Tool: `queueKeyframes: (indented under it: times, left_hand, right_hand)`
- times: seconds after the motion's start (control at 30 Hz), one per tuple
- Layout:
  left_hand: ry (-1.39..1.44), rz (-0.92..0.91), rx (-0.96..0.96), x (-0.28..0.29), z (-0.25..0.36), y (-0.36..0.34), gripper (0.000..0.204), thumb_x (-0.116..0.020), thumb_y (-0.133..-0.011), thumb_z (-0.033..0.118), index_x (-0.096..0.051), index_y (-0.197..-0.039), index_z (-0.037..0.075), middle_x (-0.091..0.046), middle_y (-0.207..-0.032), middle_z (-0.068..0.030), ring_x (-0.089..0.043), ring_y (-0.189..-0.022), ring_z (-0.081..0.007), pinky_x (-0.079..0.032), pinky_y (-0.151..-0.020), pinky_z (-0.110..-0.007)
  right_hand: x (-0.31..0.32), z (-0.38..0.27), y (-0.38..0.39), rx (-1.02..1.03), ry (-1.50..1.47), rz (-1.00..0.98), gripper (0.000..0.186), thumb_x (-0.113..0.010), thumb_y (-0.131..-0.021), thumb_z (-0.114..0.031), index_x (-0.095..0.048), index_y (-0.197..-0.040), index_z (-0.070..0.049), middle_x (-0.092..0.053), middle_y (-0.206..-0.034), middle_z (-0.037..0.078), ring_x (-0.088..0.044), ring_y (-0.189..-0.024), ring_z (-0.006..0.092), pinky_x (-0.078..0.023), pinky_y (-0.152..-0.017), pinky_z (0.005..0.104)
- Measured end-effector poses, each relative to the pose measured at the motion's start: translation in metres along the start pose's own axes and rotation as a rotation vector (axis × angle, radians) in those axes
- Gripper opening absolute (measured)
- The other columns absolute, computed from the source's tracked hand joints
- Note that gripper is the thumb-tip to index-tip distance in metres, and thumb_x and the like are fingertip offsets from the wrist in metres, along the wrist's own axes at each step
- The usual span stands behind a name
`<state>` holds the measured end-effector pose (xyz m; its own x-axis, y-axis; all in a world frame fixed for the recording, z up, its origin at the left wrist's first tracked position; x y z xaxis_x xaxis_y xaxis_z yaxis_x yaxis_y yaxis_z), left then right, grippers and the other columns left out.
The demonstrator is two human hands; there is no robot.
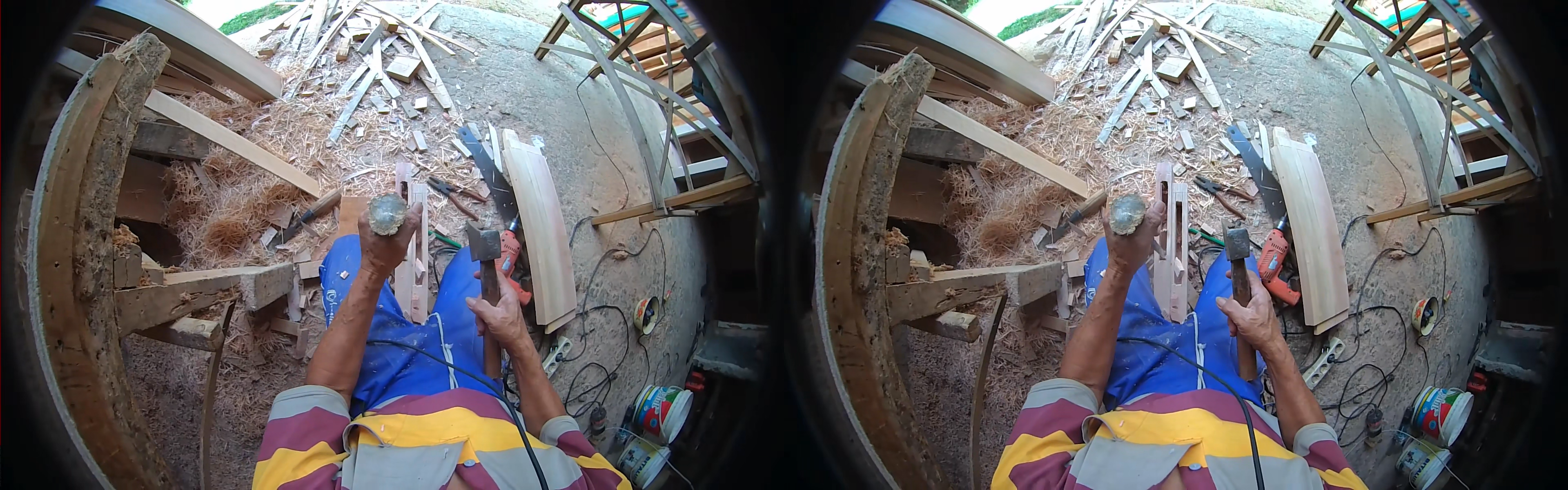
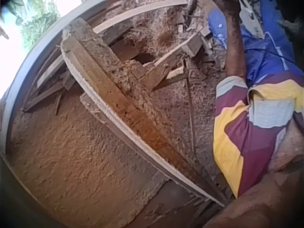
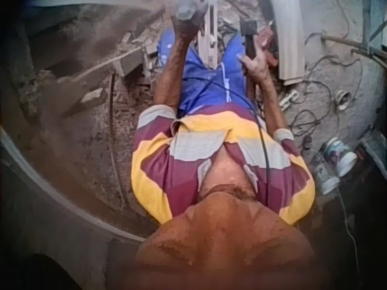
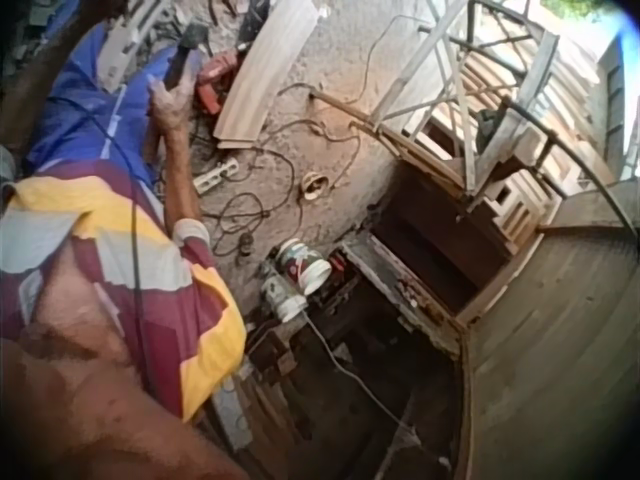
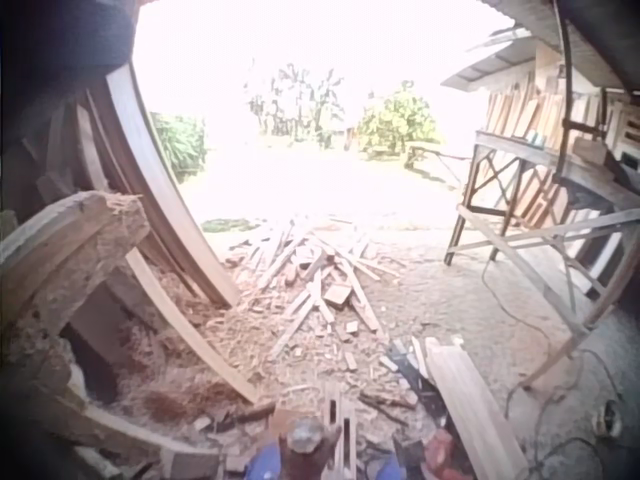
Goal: The person carves a slot into a piece of wood by striking a chisel with the back of an ax head.
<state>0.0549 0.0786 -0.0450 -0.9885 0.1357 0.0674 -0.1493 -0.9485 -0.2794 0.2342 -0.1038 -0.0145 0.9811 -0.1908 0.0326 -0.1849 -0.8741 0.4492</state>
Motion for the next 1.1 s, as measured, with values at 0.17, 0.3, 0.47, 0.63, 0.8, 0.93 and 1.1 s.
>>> queueKeyframes:
  times: [0.17,0.3,0.47,0.63,0.8,0.93,1.1]
  left_hand:
    - [0.024,0.015,0.014,-0.001,0.002,-0.001,0.021,-0.075,-0.086,0.009,-0.063,-0.071,0.002,-0.060,-0.060,-0.0037,-0.056,-0.052,-0.0151,-0.044,-0.053,-0.033]
    - [-0.007,0.030,0.003,-0.001,0.001,-0.001,0.021,-0.075,-0.086,0.009,-0.063,-0.071,0.002,-0.061,-0.060,-0.0042,-0.057,-0.053,-0.0147,-0.045,-0.054,-0.033]
    - [-0.009,0.015,-0.025,-0.004,0.001,0.000,0.021,-0.076,-0.086,0.009,-0.062,-0.071,0.001,-0.060,-0.060,-0.0043,-0.057,-0.053,-0.0143,-0.045,-0.053,-0.033]
    - [-0.044,0.041,-0.092,-0.002,-0.007,0.001,0.021,-0.075,-0.086,0.008,-0.062,-0.070,0.002,-0.060,-0.060,-0.0046,-0.057,-0.053,-0.0152,-0.045,-0.053,-0.033]
    - [0.060,0.032,-0.023,-0.003,-0.003,0.000,0.020,-0.075,-0.086,0.009,-0.063,-0.071,0.002,-0.061,-0.061,-0.0046,-0.058,-0.053,-0.0162,-0.045,-0.053,-0.033]
    - [-0.131,-0.012,-0.079,-0.007,-0.007,0.006,0.021,-0.074,-0.087,0.013,-0.064,-0.073,0.002,-0.063,-0.062,-0.0048,-0.061,-0.054,-0.0179,-0.047,-0.054,-0.035]
    - [-0.307,-0.049,-0.239,-0.009,-0.021,0.007,0.015,-0.073,-0.087,0.014,-0.065,-0.094,0.005,-0.066,-0.086,-0.0055,-0.064,-0.079,-0.0198,-0.051,-0.070,-0.037]
  right_hand:
    - [-0.001,-0.001,0.000,0.013,0.032,-0.014,0.054,-0.072,-0.086,-0.010,-0.045,-0.132,-0.001,-0.053,-0.062,0.000,-0.050,-0.043,0.0093,-0.042,-0.040,0.0256]
    - [-0.002,-0.006,-0.001,0.018,0.060,-0.023,0.054,-0.072,-0.086,-0.010,-0.045,-0.133,0.000,-0.053,-0.063,0.000,-0.051,-0.045,0.0094,-0.042,-0.041,0.0254]
    - [-0.007,-0.018,-0.003,-0.006,0.073,-0.045,0.057,-0.071,-0.086,-0.009,-0.044,-0.135,0.001,-0.054,-0.065,0.000,-0.051,-0.047,0.0095,-0.042,-0.041,0.0255]
    - [-0.011,-0.025,-0.008,0.008,0.078,-0.075,0.057,-0.072,-0.086,-0.008,-0.044,-0.135,0.000,-0.055,-0.070,0.001,-0.051,-0.047,0.0093,-0.042,-0.041,0.0254]
    - [-0.015,-0.034,-0.010,0.002,0.165,-0.084,0.056,-0.072,-0.085,-0.008,-0.046,-0.135,-0.002,-0.056,-0.074,0.002,-0.054,-0.051,0.0099,-0.043,-0.044,0.0258]
    - [-0.016,-0.072,-0.013,0.485,0.553,-0.095,0.058,-0.073,-0.085,-0.009,-0.047,-0.136,-0.003,-0.066,-0.087,0.009,-0.066,-0.065,0.0210,-0.051,-0.056,0.0329]
    - [-0.029,-0.167,0.003,0.766,0.789,-0.125,0.062,-0.071,-0.084,-0.009,-0.043,-0.139,-0.002,-0.070,-0.102,0.020,-0.071,-0.088,0.0399,-0.056,-0.073,0.0424]
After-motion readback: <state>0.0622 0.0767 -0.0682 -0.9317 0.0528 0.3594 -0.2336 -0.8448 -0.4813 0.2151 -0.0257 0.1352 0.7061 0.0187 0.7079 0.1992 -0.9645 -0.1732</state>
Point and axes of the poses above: each hand's wrist, its own y-axis away from the middle knuckle, its own x-axis out of the back of the hand, z = x × y, the point moved 2 cm from there along -y, towards the middle knuckle
